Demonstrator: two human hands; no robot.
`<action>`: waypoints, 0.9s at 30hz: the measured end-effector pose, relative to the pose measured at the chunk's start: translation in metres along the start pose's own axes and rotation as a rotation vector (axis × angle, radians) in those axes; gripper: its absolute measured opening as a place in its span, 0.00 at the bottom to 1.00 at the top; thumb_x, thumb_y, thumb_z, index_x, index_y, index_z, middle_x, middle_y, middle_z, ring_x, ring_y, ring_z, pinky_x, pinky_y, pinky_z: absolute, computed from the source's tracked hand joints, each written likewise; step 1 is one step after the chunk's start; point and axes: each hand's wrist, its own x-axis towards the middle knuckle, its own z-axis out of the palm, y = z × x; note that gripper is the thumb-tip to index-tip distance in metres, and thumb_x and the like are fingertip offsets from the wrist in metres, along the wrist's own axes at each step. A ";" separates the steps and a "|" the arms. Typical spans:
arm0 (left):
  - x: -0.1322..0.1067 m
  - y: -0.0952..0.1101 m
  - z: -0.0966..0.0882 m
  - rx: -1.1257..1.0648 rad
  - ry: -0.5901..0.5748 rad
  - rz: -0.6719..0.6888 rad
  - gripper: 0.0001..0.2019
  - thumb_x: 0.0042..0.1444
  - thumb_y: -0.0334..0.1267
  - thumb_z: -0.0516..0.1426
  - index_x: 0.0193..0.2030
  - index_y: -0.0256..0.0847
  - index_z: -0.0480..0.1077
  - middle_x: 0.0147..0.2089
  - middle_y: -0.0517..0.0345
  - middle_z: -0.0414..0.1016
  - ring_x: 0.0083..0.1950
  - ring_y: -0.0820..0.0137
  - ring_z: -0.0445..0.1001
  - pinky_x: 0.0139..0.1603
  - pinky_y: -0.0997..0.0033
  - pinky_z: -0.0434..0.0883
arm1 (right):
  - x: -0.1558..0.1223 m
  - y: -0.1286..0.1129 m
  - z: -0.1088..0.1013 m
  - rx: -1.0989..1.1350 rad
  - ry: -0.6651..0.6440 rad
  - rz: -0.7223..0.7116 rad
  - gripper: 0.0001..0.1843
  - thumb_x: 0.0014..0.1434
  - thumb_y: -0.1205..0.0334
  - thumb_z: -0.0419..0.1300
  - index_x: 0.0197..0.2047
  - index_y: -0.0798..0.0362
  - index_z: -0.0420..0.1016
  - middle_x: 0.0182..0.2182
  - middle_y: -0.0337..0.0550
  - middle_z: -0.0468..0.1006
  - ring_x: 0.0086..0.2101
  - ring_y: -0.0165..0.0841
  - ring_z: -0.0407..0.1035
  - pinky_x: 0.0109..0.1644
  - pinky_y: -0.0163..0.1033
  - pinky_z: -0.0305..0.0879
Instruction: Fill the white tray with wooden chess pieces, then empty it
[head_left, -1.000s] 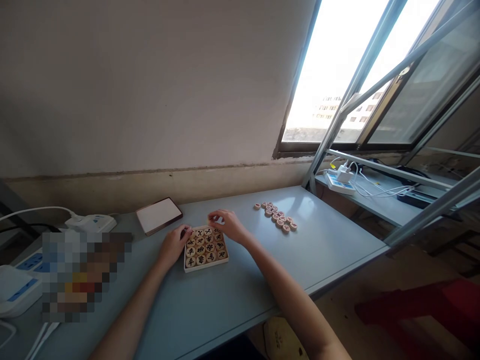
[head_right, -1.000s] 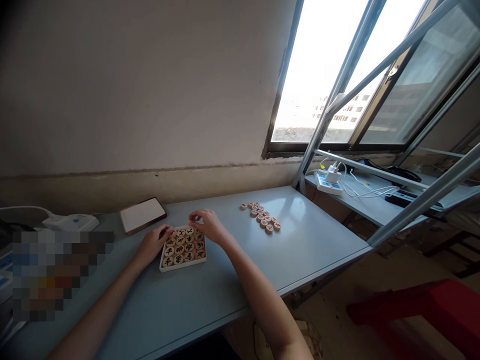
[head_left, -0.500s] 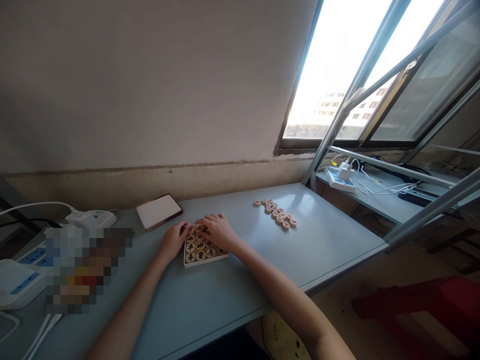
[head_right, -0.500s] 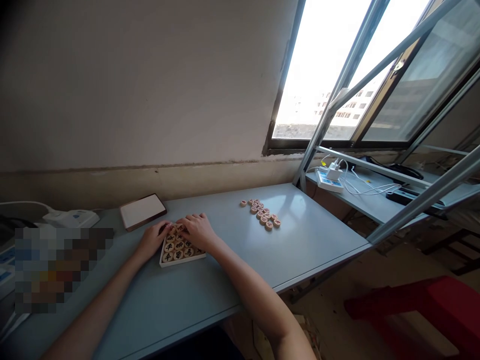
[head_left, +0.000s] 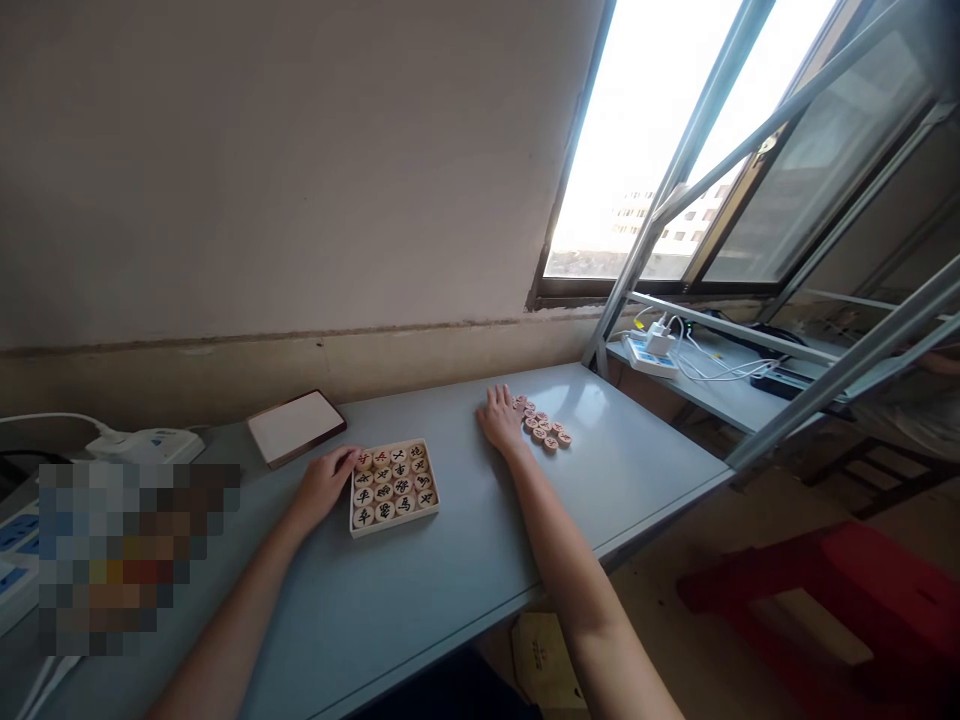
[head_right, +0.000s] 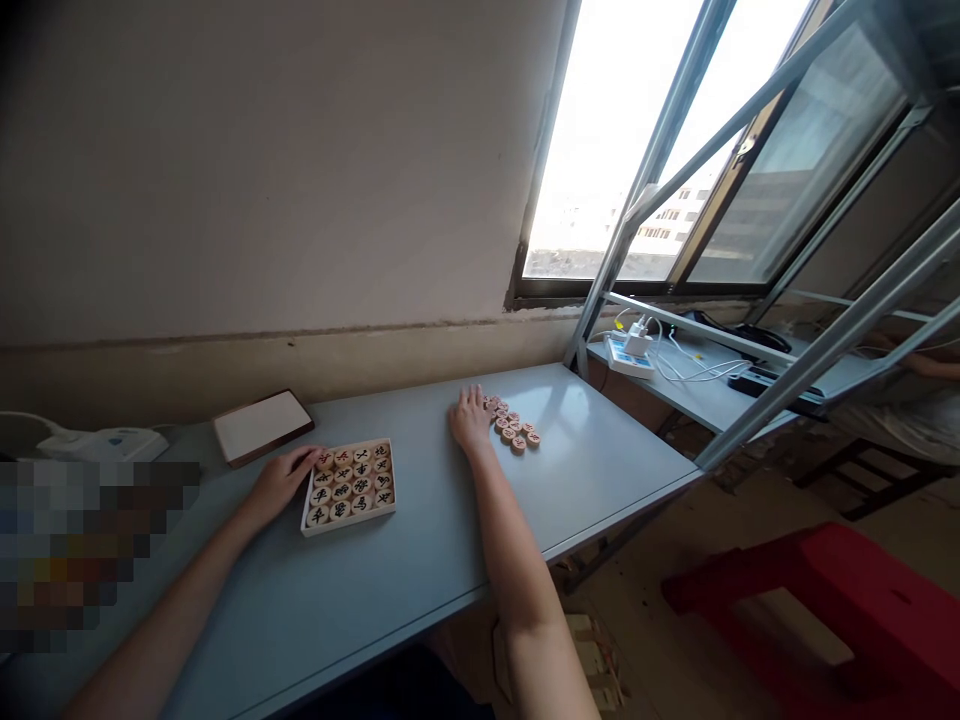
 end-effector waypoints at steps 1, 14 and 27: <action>0.000 0.000 -0.001 -0.015 -0.009 0.000 0.25 0.55 0.56 0.44 0.43 0.39 0.71 0.46 0.51 0.76 0.49 0.60 0.71 0.50 0.67 0.64 | 0.000 0.006 0.002 -0.035 -0.023 0.019 0.23 0.62 0.64 0.47 0.59 0.61 0.59 0.60 0.59 0.59 0.61 0.46 0.45 0.61 0.61 0.29; -0.005 0.002 -0.022 -0.209 -0.243 -0.042 0.30 0.48 0.51 0.55 0.57 0.38 0.65 0.47 0.50 0.74 0.49 0.59 0.71 0.50 0.62 0.67 | -0.020 -0.047 -0.032 0.143 -0.062 -0.325 0.12 0.61 0.54 0.54 0.41 0.49 0.75 0.40 0.44 0.75 0.43 0.35 0.67 0.47 0.38 0.56; -0.003 0.001 -0.017 -0.149 -0.216 0.006 0.26 0.49 0.50 0.54 0.53 0.38 0.67 0.47 0.49 0.73 0.48 0.57 0.70 0.47 0.60 0.68 | -0.050 -0.096 -0.026 0.239 -0.161 -0.705 0.14 0.61 0.53 0.55 0.47 0.49 0.72 0.37 0.41 0.78 0.36 0.32 0.69 0.41 0.37 0.51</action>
